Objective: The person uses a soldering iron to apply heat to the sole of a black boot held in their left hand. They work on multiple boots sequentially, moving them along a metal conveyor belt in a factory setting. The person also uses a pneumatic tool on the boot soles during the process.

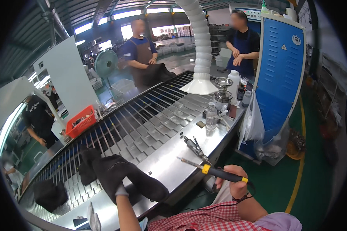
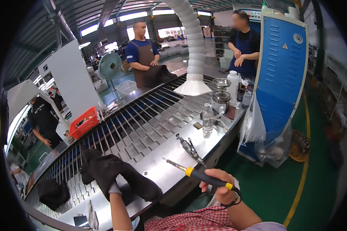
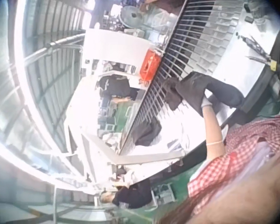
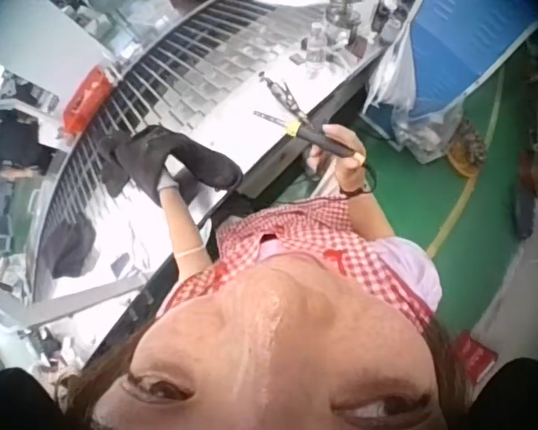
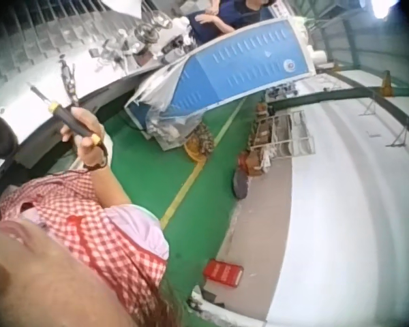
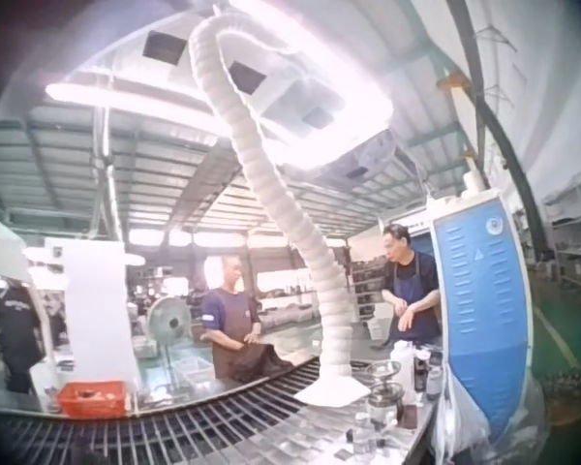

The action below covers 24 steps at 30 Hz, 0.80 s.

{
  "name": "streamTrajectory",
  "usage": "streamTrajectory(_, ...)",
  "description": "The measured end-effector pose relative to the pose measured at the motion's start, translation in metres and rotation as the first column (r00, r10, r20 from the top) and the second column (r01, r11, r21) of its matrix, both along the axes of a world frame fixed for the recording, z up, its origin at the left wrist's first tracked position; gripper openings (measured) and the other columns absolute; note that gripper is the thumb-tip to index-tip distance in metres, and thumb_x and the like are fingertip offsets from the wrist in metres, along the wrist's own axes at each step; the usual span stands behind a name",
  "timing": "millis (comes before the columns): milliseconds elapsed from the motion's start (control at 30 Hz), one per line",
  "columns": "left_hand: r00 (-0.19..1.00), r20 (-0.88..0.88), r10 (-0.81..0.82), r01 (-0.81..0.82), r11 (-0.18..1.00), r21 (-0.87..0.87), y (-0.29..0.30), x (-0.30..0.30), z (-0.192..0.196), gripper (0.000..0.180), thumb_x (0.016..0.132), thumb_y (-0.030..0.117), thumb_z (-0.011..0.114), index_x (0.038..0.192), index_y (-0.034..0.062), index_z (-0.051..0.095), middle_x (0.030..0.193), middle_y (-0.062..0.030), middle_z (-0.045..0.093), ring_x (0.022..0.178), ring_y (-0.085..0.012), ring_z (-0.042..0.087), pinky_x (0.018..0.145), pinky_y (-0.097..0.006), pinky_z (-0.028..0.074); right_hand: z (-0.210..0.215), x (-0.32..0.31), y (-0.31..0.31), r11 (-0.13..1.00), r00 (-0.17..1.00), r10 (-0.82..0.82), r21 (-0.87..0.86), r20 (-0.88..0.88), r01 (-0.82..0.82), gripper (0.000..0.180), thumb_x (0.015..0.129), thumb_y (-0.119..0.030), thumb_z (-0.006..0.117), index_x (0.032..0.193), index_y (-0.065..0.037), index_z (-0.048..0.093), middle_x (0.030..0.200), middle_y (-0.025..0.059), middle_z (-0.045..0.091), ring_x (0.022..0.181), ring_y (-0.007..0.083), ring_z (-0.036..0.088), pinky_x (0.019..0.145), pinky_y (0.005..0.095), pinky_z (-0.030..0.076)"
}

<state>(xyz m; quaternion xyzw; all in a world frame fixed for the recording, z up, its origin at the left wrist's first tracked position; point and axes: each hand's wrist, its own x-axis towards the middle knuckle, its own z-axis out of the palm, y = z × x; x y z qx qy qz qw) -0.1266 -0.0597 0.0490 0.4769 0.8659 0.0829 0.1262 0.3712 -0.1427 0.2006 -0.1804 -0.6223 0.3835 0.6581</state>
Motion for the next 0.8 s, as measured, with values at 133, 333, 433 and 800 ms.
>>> streamTrajectory(133, 0.973, 0.218, -0.072, 0.034, 0.984, 0.176, 0.034, 0.006, 0.030, 0.043, 0.101, 0.026, 0.046, 0.135, 0.0004, 0.050, 0.129, -0.0236, 0.058, 0.116, -0.0373, 0.058, 0.101, -0.044, 0.045, 0.006, 0.008, -0.002, 0.998, 0.997, -0.032, 0.054, 0.075, 0.028, 0.078, 0.090, -0.066, 0.048, 0.125, 0.003, 0.056, 0.083, 0.0172, 0.069, 0.069, 0.0203, 0.070, 0.064, 0.0282, 0.058)
streamTrajectory(333, 0.751, 0.571, -0.331, 0.024, 0.879, 0.477, -0.029, 0.070, 0.025, 0.044, 0.099, 0.017, 0.050, 0.138, -0.0034, 0.047, 0.135, -0.0219, 0.054, 0.123, -0.0333, 0.053, 0.106, -0.040, 0.039, 0.003, 0.026, -0.012, 0.998, 0.999, -0.029, -0.058, 0.017, 0.030, 0.081, 0.088, -0.065, 0.055, 0.124, 0.007, 0.057, 0.096, 0.0238, 0.070, 0.075, 0.0222, 0.071, 0.068, 0.0296, 0.058)
streamTrajectory(433, 0.647, 0.532, -0.547, 0.066, 0.734, 0.676, -0.118, 0.124, 0.063, 0.046, 0.097, 0.013, 0.053, 0.139, -0.0052, 0.045, 0.138, -0.0211, 0.051, 0.127, -0.0313, 0.051, 0.109, -0.038, 0.036, 0.002, 0.032, -0.012, 1.000, 0.998, -0.017, -0.014, -0.061, 0.016, 0.065, 0.091, -0.050, 0.066, 0.123, 0.006, 0.058, 0.099, 0.0245, 0.070, 0.076, 0.0200, 0.071, 0.067, 0.0282, 0.058)
streamTrajectory(800, 0.897, 0.442, -0.016, -0.352, 0.579, 0.735, -0.144, -0.042, 0.040, 0.060, 0.102, 0.026, 0.054, 0.151, 0.0014, 0.030, 0.154, -0.0152, 0.035, 0.139, -0.0232, 0.037, 0.112, -0.037, 0.034, 0.002, 0.034, -0.019, 0.904, 0.916, -0.379, 0.266, 0.135, 0.335, 0.031, 0.080, -0.002, 0.074, 0.107, -0.001, 0.060, 0.085, 0.0105, 0.064, 0.069, 0.0142, 0.065, 0.062, 0.0243, 0.051)
